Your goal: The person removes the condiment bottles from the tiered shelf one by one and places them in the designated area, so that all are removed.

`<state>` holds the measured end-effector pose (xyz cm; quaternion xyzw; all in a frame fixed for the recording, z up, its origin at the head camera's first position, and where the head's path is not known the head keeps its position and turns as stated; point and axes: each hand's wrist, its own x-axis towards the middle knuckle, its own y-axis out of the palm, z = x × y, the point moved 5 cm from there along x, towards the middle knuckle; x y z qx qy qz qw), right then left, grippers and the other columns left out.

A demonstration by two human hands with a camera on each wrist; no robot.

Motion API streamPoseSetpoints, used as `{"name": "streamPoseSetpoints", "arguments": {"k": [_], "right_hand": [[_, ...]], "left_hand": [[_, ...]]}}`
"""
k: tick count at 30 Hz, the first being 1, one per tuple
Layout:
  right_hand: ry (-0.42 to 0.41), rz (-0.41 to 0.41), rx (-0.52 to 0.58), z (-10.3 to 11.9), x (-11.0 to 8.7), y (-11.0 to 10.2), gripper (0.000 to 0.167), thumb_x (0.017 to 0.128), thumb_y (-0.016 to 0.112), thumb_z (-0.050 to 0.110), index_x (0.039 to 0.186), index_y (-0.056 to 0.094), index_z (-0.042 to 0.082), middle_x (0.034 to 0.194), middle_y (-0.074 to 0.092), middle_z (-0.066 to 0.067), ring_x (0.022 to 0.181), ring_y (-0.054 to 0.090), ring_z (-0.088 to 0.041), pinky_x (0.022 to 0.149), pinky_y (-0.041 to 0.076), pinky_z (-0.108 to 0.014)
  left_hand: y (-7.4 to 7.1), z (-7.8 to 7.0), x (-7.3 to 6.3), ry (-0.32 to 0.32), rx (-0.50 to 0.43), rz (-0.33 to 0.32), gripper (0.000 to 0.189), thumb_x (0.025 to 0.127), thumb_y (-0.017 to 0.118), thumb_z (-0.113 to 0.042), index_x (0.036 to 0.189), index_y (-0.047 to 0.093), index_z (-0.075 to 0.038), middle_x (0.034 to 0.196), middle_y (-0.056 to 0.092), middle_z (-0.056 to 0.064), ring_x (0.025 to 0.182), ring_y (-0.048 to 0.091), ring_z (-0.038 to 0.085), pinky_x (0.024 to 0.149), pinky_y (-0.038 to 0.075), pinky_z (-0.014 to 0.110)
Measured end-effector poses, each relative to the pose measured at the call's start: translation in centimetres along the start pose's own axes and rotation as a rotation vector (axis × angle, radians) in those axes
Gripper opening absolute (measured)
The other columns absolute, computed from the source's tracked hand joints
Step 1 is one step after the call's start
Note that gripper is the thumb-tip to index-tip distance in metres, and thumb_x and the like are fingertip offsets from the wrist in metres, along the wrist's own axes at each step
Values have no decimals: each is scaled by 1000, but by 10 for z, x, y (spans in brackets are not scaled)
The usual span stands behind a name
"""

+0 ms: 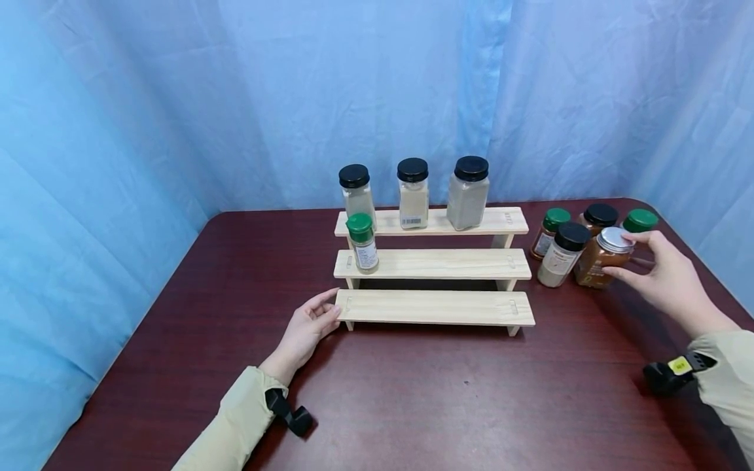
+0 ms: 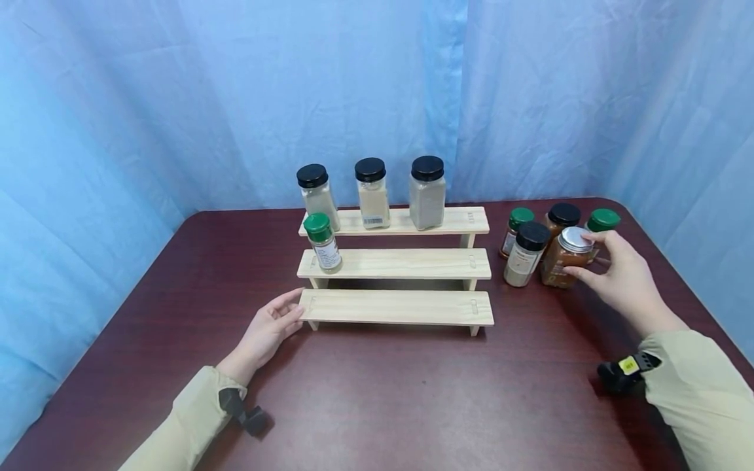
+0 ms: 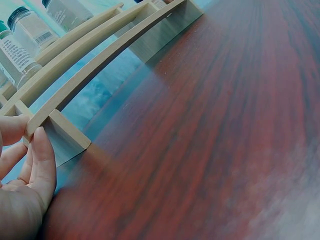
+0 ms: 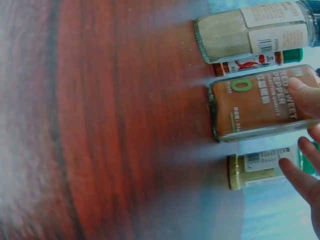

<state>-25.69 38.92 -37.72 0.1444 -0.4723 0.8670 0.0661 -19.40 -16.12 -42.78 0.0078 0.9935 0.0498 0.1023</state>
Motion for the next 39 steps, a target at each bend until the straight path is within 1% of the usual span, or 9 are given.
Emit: {"name": "streamPoseSetpoints", "arguments": {"k": [2,7,11,14,16,18,24,30,39], "right_hand": [[-20,7,-8,3,0,-3,61,83,74,15,133,42,1,123,46,-27,108,60,-37,67,56,-32],[-43,22,-5,29,-1,-23,54,82,72,6,126,45,-9,118,46,-32,100,50,-54,62,47,-7],[17,15,-14,45,-3,-38,54,89,66,13,131,41,-9,125,41,-35,102,48,-55,61,49,-17],[39,-10,20,53,-4,-47,56,90,64,17,134,38,-7,127,41,-34,98,61,-14,60,49,-14],[30,-30,59,58,-4,-51,56,90,64,16,135,38,-5,125,42,-30,87,51,15,57,37,1],[12,-52,82,60,-3,-53,56,89,65,16,138,39,1,123,46,-20,80,31,30,59,30,5],[-65,-93,118,74,-3,-50,55,88,68,18,138,45,24,120,45,20,91,37,30,68,32,5],[-136,-81,242,129,-12,-46,54,84,69,1,131,50,19,119,47,20,95,42,27,69,37,4],[-321,-52,423,172,-12,-25,54,78,65,-17,127,50,-2,116,54,18,101,56,8,81,43,-3]], "left_hand": [[0,0,0,-2,1,1,49,93,53,2,141,40,1,83,53,-7,71,54,0,69,51,14],[0,1,-1,-4,-3,-1,49,93,53,3,141,40,1,83,53,-7,71,55,0,68,51,13],[-1,1,-1,-1,-2,-1,49,93,53,3,141,39,2,82,53,-7,70,55,0,68,51,13],[-1,1,0,2,-2,0,49,93,53,3,141,39,2,82,54,-7,71,55,-1,68,51,13],[-1,1,0,2,-5,-2,49,93,53,3,141,40,2,82,54,-7,71,55,-1,68,51,13],[-1,1,-1,2,-8,-3,49,93,53,3,141,40,2,82,54,-7,70,55,-1,68,51,13],[-2,1,0,7,-10,-2,49,93,52,4,141,40,2,82,54,-7,71,55,-1,68,51,13],[0,0,0,10,-7,2,50,93,52,3,141,39,2,82,54,-7,71,55,-1,68,51,13],[0,0,1,1,3,2,49,93,53,3,141,40,1,82,54,-7,71,54,0,69,51,14]]}}
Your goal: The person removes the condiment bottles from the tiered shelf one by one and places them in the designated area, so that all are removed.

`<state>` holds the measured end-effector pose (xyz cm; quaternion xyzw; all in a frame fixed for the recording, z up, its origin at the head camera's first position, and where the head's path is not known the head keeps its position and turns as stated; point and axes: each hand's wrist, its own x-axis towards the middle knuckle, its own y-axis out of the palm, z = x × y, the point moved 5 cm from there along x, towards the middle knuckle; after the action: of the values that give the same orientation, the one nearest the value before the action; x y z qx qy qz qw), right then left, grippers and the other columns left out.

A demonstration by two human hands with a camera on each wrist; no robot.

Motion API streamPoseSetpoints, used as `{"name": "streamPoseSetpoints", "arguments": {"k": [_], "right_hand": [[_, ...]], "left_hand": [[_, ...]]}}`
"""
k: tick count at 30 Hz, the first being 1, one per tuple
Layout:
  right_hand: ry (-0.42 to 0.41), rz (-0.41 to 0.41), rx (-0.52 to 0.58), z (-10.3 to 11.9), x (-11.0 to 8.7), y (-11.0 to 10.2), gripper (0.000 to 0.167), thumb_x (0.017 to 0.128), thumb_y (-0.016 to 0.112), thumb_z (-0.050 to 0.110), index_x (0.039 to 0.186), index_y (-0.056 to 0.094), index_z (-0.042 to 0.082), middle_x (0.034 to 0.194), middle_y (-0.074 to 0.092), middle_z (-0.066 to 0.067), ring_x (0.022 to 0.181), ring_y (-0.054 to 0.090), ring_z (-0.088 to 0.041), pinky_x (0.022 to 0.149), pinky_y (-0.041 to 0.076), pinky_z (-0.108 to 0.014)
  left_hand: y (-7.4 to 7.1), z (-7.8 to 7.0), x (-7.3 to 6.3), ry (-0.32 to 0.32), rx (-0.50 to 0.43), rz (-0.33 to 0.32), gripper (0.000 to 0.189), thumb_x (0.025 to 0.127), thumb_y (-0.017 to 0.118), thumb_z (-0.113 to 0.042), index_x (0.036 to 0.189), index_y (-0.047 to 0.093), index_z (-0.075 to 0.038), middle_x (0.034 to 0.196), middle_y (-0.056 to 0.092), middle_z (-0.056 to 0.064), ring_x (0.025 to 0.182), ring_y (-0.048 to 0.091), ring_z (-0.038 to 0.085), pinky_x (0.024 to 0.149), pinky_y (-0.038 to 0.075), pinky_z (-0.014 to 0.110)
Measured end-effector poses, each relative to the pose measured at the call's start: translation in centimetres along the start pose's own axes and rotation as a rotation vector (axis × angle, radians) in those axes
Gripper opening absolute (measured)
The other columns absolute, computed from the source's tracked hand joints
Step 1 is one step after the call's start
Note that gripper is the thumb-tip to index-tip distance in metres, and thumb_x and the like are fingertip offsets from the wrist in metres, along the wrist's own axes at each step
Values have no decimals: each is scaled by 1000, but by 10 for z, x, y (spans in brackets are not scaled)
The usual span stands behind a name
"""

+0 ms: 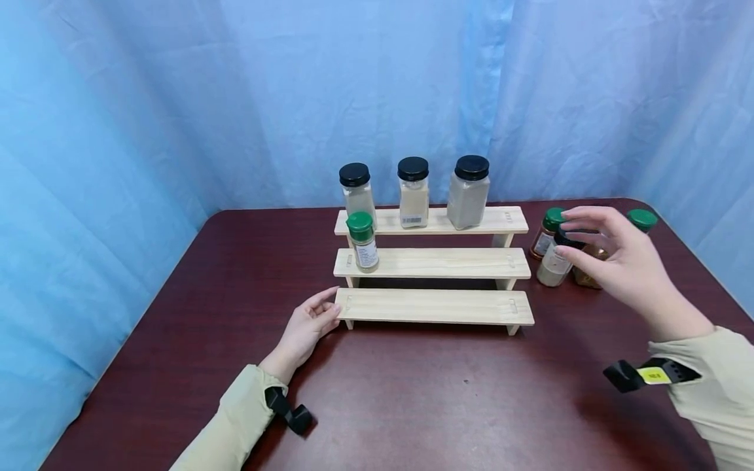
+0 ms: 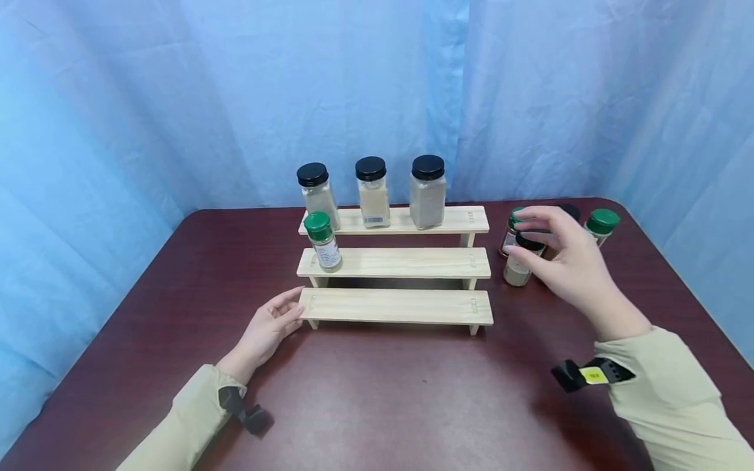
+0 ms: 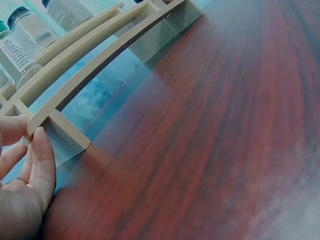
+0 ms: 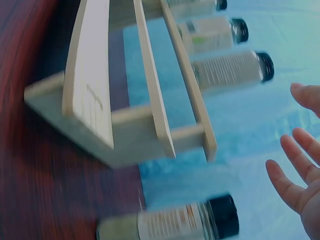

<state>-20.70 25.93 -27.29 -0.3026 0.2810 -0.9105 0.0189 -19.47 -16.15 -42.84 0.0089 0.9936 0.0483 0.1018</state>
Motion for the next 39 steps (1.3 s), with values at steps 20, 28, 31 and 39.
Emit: {"name": "streamPoseSetpoints", "arguments": {"k": [20,28,31,39], "right_hand": [[-93,239,104,36,18,96,50,81,70,-4,127,50,1,124,54,-13,109,52,-1,93,45,-14],[-83,347,174,49,27,137,61,77,76,1,131,47,2,130,48,-15,118,50,-29,97,47,-44],[-63,373,200,54,30,150,67,78,76,3,136,44,2,134,45,-17,121,48,-31,100,45,-47],[-47,399,217,65,43,178,74,79,77,11,142,39,6,139,40,-13,125,45,-29,104,41,-45]], "left_hand": [[2,-2,0,2,3,11,49,93,53,2,141,40,1,83,54,-7,71,55,-1,69,51,14],[1,-1,1,-5,-8,3,49,94,52,3,141,39,2,83,53,-7,71,55,0,68,51,13],[1,-1,1,-4,-7,6,49,94,52,3,141,39,1,83,53,-7,71,55,0,68,51,13],[2,-2,-1,2,2,9,49,94,53,1,141,40,0,84,54,-7,72,55,0,69,51,14]]}}
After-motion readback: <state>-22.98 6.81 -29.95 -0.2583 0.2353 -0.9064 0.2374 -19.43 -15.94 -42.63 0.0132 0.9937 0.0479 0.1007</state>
